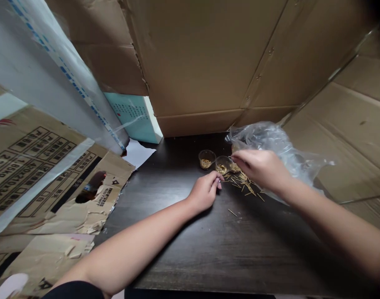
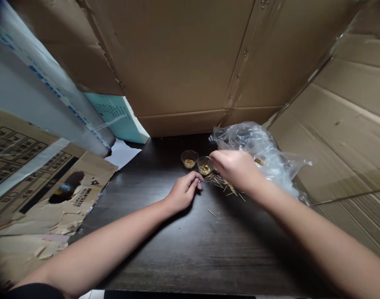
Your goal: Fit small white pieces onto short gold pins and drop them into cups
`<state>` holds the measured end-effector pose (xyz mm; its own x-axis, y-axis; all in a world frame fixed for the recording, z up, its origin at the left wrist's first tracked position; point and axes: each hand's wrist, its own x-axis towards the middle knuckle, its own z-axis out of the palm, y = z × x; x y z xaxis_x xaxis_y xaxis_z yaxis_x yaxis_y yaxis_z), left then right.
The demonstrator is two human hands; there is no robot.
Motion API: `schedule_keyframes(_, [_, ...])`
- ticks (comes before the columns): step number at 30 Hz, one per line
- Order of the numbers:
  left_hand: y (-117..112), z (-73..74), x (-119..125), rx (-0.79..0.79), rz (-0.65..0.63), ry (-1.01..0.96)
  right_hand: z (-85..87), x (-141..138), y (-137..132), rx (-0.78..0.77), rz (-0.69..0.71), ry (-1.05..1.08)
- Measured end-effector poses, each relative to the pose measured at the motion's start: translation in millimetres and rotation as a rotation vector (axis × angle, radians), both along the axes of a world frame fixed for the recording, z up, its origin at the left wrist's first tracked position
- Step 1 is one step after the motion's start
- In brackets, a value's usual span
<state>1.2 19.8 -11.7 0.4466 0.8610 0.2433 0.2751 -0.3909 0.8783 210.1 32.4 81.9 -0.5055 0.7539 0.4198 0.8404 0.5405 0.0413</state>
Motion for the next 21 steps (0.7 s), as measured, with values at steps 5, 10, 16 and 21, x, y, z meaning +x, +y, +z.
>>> schedule_keyframes(5, [-4,7.7,-1,0.033,0.06,-0.029,-61.2,-8,-33,0.171,0.208,0.311])
schedule_keyframes(10, [-4,13.0,-3,-0.02,0.001,-0.012,-87.2,-9,-36,0.087,0.257,0.514])
schedule_keyframes(16, [-3,15.9,-3,0.032,-0.048,0.153,-93.8,-2,-36,-0.001,0.308,0.519])
schedule_keyframes(21, [-5,14.0,1,0.09,-0.092,0.202,-96.4,-2,-34,-0.053,0.352,0.495])
